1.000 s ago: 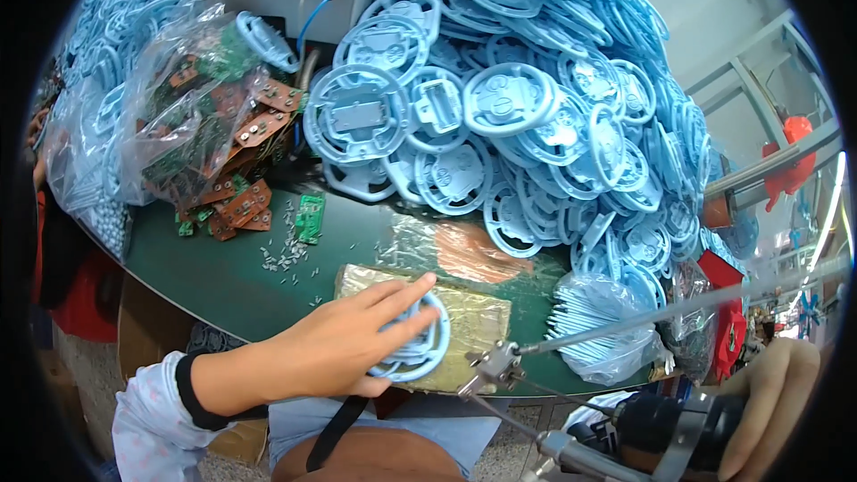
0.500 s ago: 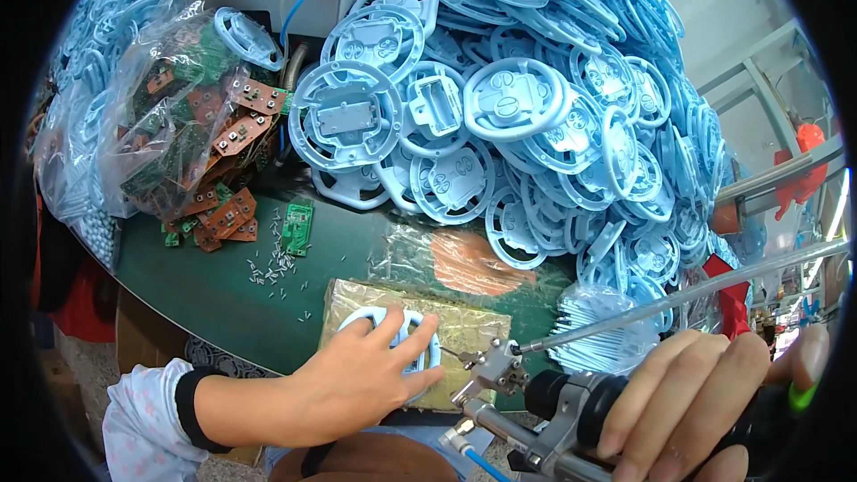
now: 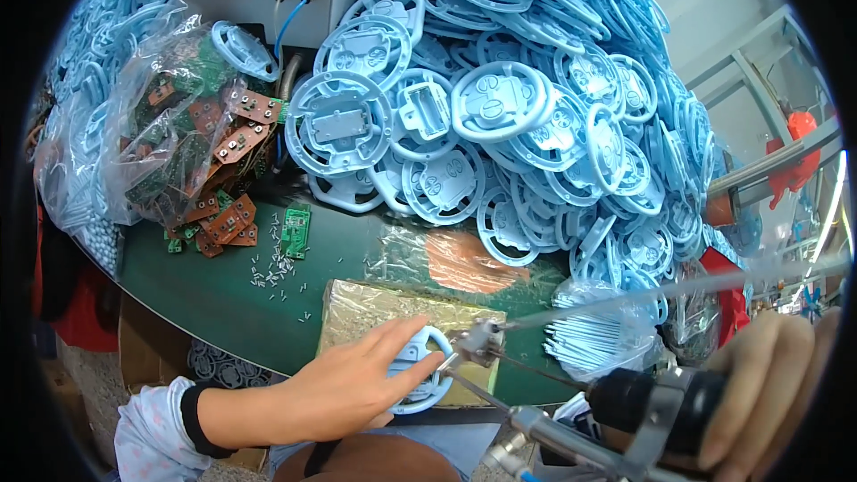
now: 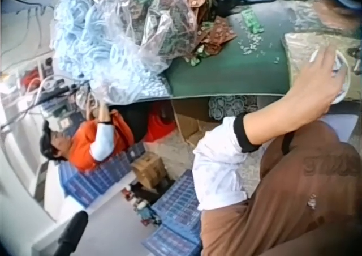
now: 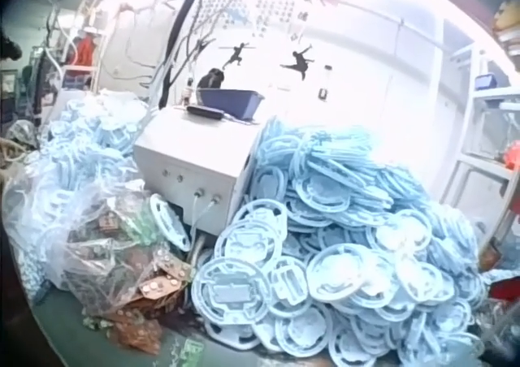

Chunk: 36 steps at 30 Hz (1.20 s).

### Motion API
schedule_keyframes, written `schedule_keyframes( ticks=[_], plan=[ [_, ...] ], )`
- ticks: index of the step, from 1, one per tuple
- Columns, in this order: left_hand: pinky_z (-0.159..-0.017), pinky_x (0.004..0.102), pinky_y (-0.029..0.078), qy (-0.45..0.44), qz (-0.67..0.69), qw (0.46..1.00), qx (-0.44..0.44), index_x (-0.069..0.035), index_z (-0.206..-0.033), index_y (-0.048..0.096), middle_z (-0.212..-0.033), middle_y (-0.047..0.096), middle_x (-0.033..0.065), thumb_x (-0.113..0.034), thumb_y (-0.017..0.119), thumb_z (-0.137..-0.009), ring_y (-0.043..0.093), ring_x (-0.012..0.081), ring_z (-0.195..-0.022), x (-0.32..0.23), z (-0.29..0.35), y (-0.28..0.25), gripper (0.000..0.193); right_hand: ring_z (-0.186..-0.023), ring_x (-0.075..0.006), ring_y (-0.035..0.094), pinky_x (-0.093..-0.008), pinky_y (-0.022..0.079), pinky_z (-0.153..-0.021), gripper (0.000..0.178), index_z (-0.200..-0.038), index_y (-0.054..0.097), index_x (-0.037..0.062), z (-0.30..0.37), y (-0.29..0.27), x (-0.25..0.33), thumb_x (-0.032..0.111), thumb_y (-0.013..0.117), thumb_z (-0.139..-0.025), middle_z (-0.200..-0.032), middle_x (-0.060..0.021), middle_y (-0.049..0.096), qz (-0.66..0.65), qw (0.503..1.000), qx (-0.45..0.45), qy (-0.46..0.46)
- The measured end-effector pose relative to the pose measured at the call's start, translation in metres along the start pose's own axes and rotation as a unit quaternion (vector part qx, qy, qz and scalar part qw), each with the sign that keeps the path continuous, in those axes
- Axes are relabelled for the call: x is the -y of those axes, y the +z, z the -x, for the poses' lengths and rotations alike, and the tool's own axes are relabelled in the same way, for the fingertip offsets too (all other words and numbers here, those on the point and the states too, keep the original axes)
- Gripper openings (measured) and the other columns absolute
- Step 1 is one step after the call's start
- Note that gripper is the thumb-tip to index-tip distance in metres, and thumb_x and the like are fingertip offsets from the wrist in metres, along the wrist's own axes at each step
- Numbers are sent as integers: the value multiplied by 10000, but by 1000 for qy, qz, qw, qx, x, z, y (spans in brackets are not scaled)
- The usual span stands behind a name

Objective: Assembling electronic components by placing a PCB into a plastic housing and securing it with a pneumatic soldering or adhesive tool.

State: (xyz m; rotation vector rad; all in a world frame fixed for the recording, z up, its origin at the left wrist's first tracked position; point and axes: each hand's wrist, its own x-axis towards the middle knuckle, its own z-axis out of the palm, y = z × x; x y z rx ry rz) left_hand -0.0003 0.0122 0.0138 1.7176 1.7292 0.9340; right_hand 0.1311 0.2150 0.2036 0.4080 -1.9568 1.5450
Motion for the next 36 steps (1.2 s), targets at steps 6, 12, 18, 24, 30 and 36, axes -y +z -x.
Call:
schedule_keyframes(
  ticks=[6,12,18,24,30,36],
  plan=[
    [-969,446,451,8,-148,988,-39,-163,-1393,480,-1352,414,276,-188,809,-639,426,411,-1246,7,8,-1,822,-686,-215,596,-376,542,-640,520,-1484,298,80,-32,37,-7,165,466,-999,-830,-104,564,-35,997,41,51],
    [-963,459,461,27,-66,994,-86,-61,-1287,566,-1276,468,287,-78,561,-787,490,417,-1162,6,5,-1,500,-534,-99,585,-200,546,-537,390,-1298,369,-22,-29,34,-34,106,498,-954,-739,-43,556,33,999,13,10],
    [-998,433,444,11,-17,999,-29,-114,-1418,425,-1361,440,271,-234,801,-695,470,386,-1226,11,9,-11,824,-520,-136,584,-246,546,-506,288,-1175,367,24,-22,48,-61,79,527,-942,-655,-46,502,-34,999,-29,30],
    [-1025,421,374,21,43,997,-55,-11,-1324,421,-1203,602,143,-254,811,-712,549,276,-1130,49,12,-21,766,-522,-127,563,-250,525,-510,338,-1223,361,23,-21,52,-66,95,530,-939,-644,-26,482,-17,998,-47,47],
    [-1056,467,299,39,11,994,-99,-52,-1261,463,-1165,647,37,-346,829,-664,533,259,-1123,52,7,-18,760,-625,-184,584,-343,546,-602,510,-1468,328,76,-36,54,2,161,489,-992,-787,-81,564,-19,999,35,37],
    [-1062,458,293,46,24,992,-118,-53,-1253,474,-1160,649,42,-366,831,-654,529,264,-1129,54,9,-16,765,-683,-158,687,-244,608,-606,130,-792,587,30,-61,10,0,54,560,-917,-748,-86,628,-80,933,335,100]
  ],
)
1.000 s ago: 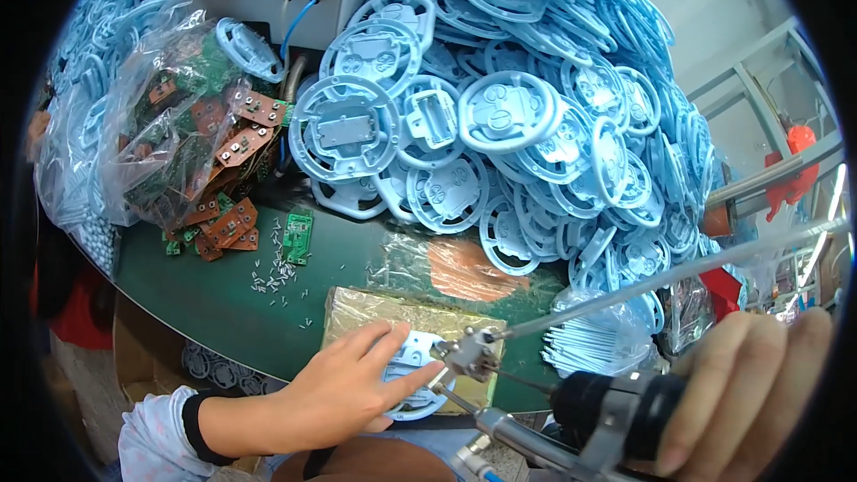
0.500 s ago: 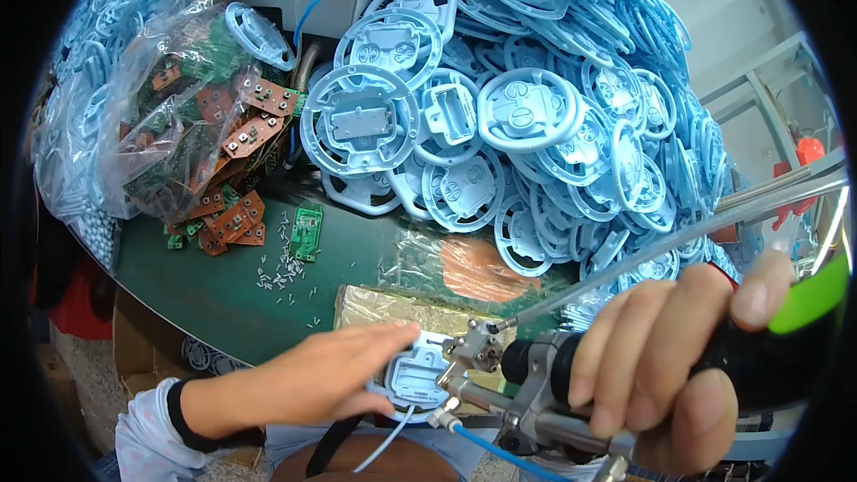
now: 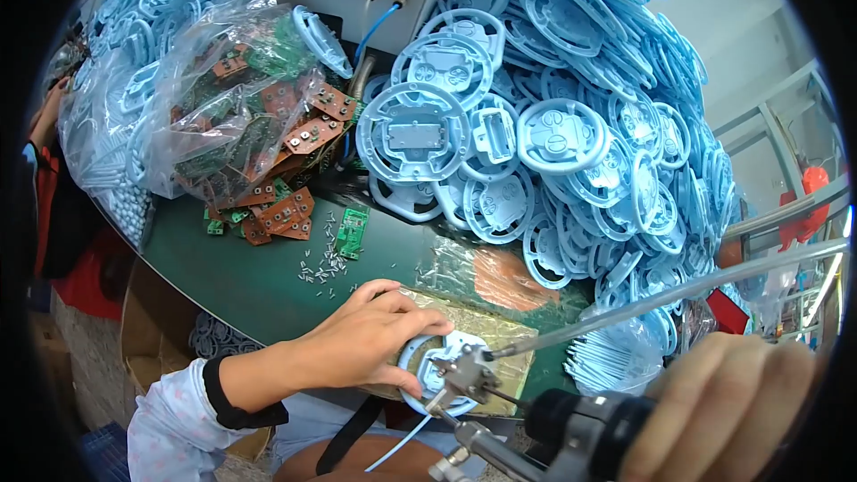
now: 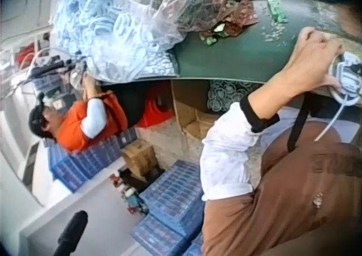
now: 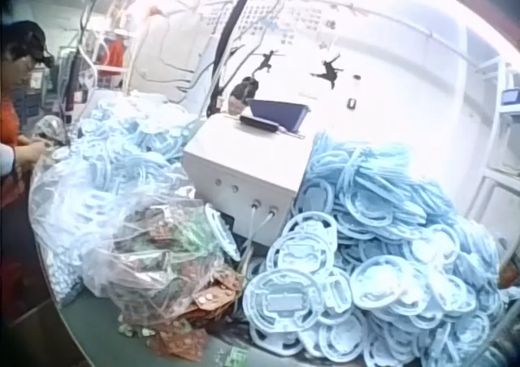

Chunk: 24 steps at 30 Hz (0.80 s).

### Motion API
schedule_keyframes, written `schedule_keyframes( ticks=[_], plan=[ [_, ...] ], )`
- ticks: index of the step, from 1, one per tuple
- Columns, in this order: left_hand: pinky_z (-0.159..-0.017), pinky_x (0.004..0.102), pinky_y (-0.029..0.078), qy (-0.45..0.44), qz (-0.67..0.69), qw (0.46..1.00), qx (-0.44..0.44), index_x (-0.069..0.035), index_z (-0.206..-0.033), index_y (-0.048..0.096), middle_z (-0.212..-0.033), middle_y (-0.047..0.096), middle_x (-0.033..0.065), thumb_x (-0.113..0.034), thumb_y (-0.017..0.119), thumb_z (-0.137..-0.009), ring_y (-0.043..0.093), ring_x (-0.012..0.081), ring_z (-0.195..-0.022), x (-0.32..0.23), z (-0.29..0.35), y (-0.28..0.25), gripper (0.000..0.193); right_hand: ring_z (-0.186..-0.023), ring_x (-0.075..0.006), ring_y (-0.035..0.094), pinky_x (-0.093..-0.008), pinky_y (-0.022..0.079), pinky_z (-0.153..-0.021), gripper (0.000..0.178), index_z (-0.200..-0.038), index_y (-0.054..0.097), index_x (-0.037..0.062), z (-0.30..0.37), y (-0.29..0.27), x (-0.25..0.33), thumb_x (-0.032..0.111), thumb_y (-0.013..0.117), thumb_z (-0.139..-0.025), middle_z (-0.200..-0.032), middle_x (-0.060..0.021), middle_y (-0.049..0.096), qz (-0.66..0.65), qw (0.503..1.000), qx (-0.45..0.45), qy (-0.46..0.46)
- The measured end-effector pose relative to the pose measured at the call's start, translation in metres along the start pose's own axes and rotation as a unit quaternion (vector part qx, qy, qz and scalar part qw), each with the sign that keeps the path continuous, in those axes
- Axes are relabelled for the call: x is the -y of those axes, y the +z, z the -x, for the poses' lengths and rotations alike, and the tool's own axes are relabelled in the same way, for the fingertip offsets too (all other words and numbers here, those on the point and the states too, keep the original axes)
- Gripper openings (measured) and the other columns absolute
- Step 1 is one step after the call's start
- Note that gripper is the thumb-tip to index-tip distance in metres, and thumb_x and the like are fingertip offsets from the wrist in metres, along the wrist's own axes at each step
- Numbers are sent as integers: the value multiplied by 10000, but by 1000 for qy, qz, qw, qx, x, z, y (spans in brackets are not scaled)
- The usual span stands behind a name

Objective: Assembling electronic components by placing a PCB into a plastic housing and securing it with a pneumatic soldering or adhesive tool.

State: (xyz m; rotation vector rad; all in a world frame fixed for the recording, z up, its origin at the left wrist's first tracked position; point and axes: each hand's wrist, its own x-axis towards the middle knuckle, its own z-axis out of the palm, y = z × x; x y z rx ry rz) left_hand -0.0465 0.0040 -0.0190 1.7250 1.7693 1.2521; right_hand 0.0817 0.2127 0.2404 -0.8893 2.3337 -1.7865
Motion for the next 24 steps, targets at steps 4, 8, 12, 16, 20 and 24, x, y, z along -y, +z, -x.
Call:
schedule_keyframes(
  ticks=[4,8,12,16,20,24],
  plan=[
    [-1090,448,266,-8,14,1000,-1,-86,-1283,513,-1166,622,53,-422,808,-676,532,259,-1122,7,4,3,754,-574,-141,656,-250,614,-584,338,-1216,419,11,-25,54,-54,53,567,-915,-700,-56,592,18,963,-261,-69],
    [-1073,446,282,-6,22,1000,-1,-71,-1257,502,-1155,635,53,-384,822,-662,533,263,-1112,5,1,2,745,-606,-194,579,-369,531,-619,445,-1404,392,52,-55,81,-39,109,478,-971,-785,-88,569,-35,939,-341,13],
    [-1060,443,296,-2,5,1000,-10,-51,-1233,489,-1145,647,44,-357,834,-650,532,261,-1101,2,2,-1,743,-509,-136,620,-244,561,-481,309,-1143,327,65,-38,61,-68,82,555,-936,-665,-41,566,45,957,-281,-63],
    [-1064,439,295,0,-19,1000,4,-59,-1246,489,-1142,646,39,-362,833,-653,529,260,-1104,0,0,-1,750,-482,-158,570,-274,527,-469,336,-1169,333,50,-42,72,-76,91,568,-933,-649,-46,529,-13,946,-309,-96],
    [-1070,443,302,-1,-20,1000,15,-101,-1290,518,-1116,617,67,-332,836,-655,535,274,-1104,-1,-1,1,747,-497,-164,517,-314,494,-489,391,-1282,329,18,-34,69,-68,95,513,-945,-650,-51,472,5,928,-354,-112],
    [-960,417,421,66,-83,993,-59,-65,-1191,533,-1031,646,85,-403,803,-697,556,269,-1057,-22,11,-6,657,-561,-151,541,-291,496,-526,139,-955,466,17,-9,45,-17,137,411,-1000,-660,-51,481,-63,903,-415,-93]
  ],
)
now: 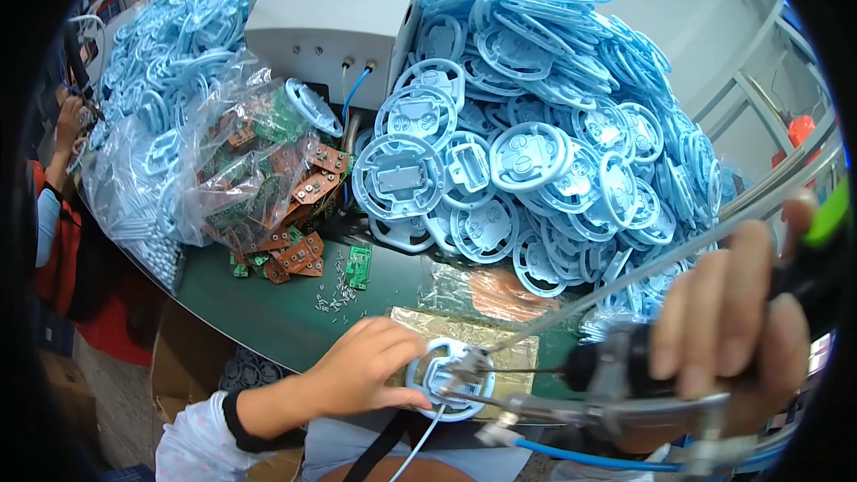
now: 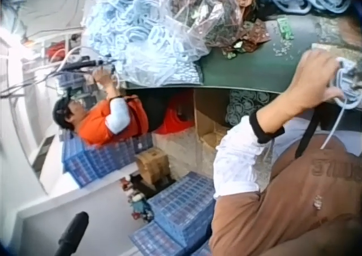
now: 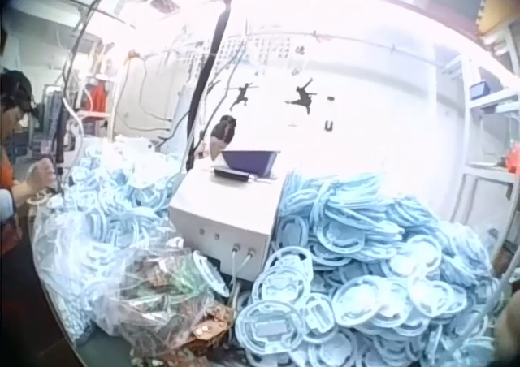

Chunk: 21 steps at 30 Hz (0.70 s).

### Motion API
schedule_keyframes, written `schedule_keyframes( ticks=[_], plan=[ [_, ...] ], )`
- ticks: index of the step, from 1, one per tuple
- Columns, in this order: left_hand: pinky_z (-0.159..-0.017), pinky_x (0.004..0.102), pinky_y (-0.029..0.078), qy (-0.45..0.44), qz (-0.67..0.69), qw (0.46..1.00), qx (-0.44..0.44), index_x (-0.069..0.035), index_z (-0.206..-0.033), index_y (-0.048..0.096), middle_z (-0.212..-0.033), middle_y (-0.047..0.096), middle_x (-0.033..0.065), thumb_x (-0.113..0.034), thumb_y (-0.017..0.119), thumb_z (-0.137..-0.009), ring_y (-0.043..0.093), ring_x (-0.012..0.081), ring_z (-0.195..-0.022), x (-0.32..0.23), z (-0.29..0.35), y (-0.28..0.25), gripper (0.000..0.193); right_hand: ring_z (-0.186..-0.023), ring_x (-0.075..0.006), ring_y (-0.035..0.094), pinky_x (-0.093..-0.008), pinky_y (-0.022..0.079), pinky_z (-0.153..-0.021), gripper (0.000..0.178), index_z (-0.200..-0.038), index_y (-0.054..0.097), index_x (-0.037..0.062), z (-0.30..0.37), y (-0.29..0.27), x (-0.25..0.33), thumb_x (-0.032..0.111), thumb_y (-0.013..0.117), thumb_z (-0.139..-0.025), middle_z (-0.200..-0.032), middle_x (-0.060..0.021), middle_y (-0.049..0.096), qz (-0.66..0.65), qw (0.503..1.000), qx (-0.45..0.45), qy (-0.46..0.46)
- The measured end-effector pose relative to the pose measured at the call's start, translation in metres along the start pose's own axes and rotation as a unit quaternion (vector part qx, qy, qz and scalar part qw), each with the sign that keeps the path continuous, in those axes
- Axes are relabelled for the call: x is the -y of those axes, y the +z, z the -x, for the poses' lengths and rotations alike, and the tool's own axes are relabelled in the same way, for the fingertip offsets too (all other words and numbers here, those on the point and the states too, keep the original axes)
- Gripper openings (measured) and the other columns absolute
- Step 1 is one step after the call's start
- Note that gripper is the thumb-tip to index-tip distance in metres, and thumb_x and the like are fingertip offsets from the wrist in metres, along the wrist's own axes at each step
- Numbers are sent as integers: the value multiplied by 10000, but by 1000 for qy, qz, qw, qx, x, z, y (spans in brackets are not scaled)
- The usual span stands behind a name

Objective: Assembling electronic components by placing a PCB into a plastic housing and securing it with a pneumatic soldering or adhesive tool.

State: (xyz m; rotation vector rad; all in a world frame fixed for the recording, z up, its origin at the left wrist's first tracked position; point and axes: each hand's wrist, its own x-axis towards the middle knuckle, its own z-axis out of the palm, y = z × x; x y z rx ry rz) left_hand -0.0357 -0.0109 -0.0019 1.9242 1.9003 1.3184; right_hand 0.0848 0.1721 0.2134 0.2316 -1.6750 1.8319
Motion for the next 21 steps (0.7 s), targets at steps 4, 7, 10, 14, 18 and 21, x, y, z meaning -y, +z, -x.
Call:
schedule_keyframes(
  ticks=[4,7,10,14,18,21],
  plan=[
    [-573,425,509,-194,25,965,175,-46,-908,494,-764,643,144,-415,747,-772,646,352,-708,-55,20,2,467,-501,-151,507,-294,504,-493,496,-1433,247,-29,12,-65,37,133,434,-1003,-691,-44,452,69,993,89,-30],
    [-582,501,498,-210,131,957,154,-63,-936,487,-688,623,176,-203,680,-848,627,413,-662,-56,28,22,254,-469,-152,495,-291,503,-476,467,-1385,275,-40,16,-64,20,102,453,-978,-653,-51,452,71,995,59,-30],
    [-580,513,491,-259,111,951,131,-86,-973,502,-698,628,185,-142,644,-860,626,422,-674,-56,21,-33,190,-428,-152,483,-290,498,-442,483,-1346,311,-62,17,-44,0,82,487,-920,-612,-54,442,85,994,-53,-36],
    [-586,466,513,-327,-176,847,380,-90,-998,601,-735,661,140,-190,738,-768,651,363,-662,-61,18,-134,286,-421,-154,492,-288,488,-421,473,-1308,348,-89,12,-48,4,74,503,-892,-588,-54,448,119,986,-115,-25],
    [-805,419,501,-202,-302,930,51,-20,-1021,617,-1015,647,151,-135,748,-745,618,339,-921,-42,6,-143,327,-423,-128,488,-267,456,-406,466,-1222,432,-96,5,-47,7,105,565,-824,-593,-36,440,175,967,-185,-17],
    [-814,392,494,-157,-278,943,-94,-5,-1164,578,-1052,607,153,-95,698,-813,607,352,-948,7,-38,-120,382,-455,-119,521,-249,455,-420,417,-1162,486,-93,-2,-58,-4,84,597,-800,-636,-48,508,181,967,-179,-27]
  ],
)
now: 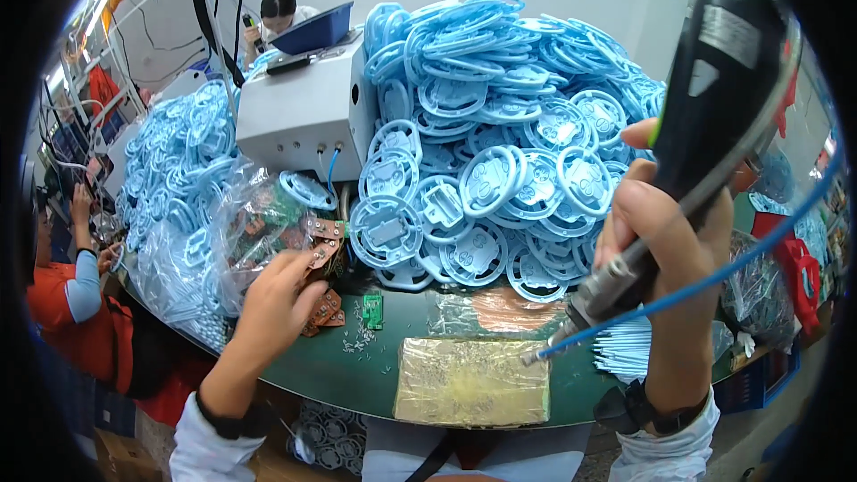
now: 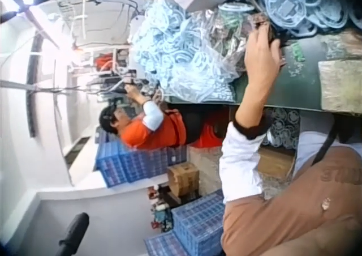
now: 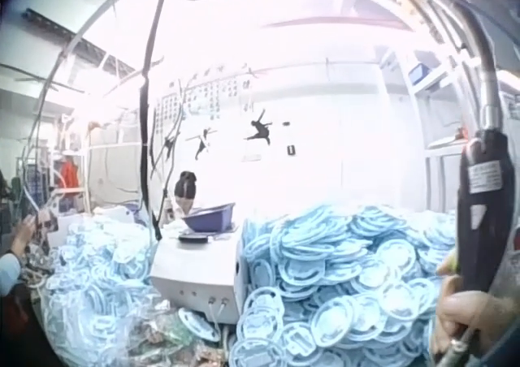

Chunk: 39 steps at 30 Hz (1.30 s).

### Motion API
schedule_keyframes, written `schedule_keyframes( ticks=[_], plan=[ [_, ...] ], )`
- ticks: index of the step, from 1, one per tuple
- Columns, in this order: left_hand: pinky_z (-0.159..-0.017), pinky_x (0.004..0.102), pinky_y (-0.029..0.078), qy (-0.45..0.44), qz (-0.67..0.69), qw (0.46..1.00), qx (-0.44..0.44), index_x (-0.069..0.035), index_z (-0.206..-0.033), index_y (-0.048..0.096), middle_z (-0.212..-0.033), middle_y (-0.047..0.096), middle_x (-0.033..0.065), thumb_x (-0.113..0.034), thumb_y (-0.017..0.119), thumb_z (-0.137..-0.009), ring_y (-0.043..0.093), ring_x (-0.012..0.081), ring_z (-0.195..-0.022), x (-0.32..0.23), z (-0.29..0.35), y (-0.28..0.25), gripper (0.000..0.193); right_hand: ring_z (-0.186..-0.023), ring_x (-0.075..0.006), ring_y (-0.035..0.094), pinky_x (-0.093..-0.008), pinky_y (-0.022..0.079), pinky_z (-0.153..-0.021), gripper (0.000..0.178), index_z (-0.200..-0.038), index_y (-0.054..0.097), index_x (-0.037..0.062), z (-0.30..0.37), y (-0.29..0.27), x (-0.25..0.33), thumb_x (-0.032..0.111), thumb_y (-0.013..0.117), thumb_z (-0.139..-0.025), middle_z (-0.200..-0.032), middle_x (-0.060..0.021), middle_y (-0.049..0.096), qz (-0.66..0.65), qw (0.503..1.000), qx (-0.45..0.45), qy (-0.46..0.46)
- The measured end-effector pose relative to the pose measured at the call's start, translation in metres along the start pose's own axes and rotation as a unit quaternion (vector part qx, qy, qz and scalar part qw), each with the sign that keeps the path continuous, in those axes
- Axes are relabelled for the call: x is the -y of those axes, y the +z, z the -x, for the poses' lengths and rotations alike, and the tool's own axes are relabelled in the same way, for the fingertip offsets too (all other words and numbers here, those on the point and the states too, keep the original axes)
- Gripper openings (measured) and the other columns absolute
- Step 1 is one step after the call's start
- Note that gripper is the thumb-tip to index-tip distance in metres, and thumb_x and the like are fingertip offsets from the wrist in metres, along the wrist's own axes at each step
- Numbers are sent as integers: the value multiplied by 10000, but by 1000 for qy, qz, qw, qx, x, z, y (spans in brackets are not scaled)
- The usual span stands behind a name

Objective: Assembling electronic components by placing a PCB into a plastic housing and securing it with a pneumatic soldering or adhesive tool.

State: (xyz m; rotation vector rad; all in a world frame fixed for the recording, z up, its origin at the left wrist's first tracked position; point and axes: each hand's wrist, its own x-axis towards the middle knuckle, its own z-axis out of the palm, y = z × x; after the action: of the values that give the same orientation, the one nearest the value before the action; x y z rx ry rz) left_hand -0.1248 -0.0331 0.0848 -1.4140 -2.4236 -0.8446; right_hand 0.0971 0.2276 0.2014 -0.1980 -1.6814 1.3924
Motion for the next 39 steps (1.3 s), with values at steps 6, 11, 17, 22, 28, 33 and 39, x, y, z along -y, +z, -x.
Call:
schedule_keyframes(
  ticks=[6,11,17,22,28,33,39],
  plan=[
    [-748,416,519,-114,-44,992,-41,-17,-1081,640,-962,642,148,-188,693,-831,639,336,-880,31,-85,74,308,-576,-88,581,-207,438,-532,333,-1096,595,-20,-9,-8,-10,94,666,-791,-702,-18,583,47,998,-29,-4],
    [-681,312,493,-72,233,970,21,-3,-1003,683,-845,672,107,-87,723,-815,637,185,-749,42,-98,66,210,-573,-83,572,-211,422,-538,322,-1087,607,-12,-11,-21,-13,93,674,-790,-681,-8,580,73,997,-26,5],
    [-772,330,494,167,268,875,368,-89,-1177,674,-901,611,106,42,631,-826,607,241,-855,-78,-90,52,377,-585,-84,576,-220,448,-536,298,-1054,607,-22,-26,-28,-11,120,683,-803,-679,-23,594,79,996,-14,-46],
    [-829,403,452,317,184,798,479,-175,-1179,690,-904,574,101,47,621,-741,558,299,-912,-124,-42,117,495,-590,-98,591,-230,471,-545,276,-1044,598,-24,-32,-21,-16,106,670,-811,-698,-33,604,83,995,15,-61],
    [-860,436,433,275,265,870,310,-141,-1086,718,-1021,575,112,-1,654,-741,552,322,-958,-110,-4,129,378,-579,-95,586,-234,466,-532,268,-1049,595,-14,-33,-21,-17,118,667,-828,-699,-37,608,57,996,36,-50],
    [-761,400,401,104,75,991,33,-101,-842,708,-856,590,53,-78,718,-750,556,271,-862,-67,26,78,95,-561,-82,585,-214,437,-503,278,-1084,619,-8,-37,-28,-21,136,673,-853,-645,-16,593,81,994,34,-72],
    [-733,387,378,-25,-123,992,0,-73,-761,630,-765,569,64,-226,749,-757,533,263,-793,-11,27,100,194,-624,-97,611,-211,460,-590,318,-1108,613,-16,-41,-35,-22,163,682,-854,-652,-24,607,120,991,15,-64]
  ],
)
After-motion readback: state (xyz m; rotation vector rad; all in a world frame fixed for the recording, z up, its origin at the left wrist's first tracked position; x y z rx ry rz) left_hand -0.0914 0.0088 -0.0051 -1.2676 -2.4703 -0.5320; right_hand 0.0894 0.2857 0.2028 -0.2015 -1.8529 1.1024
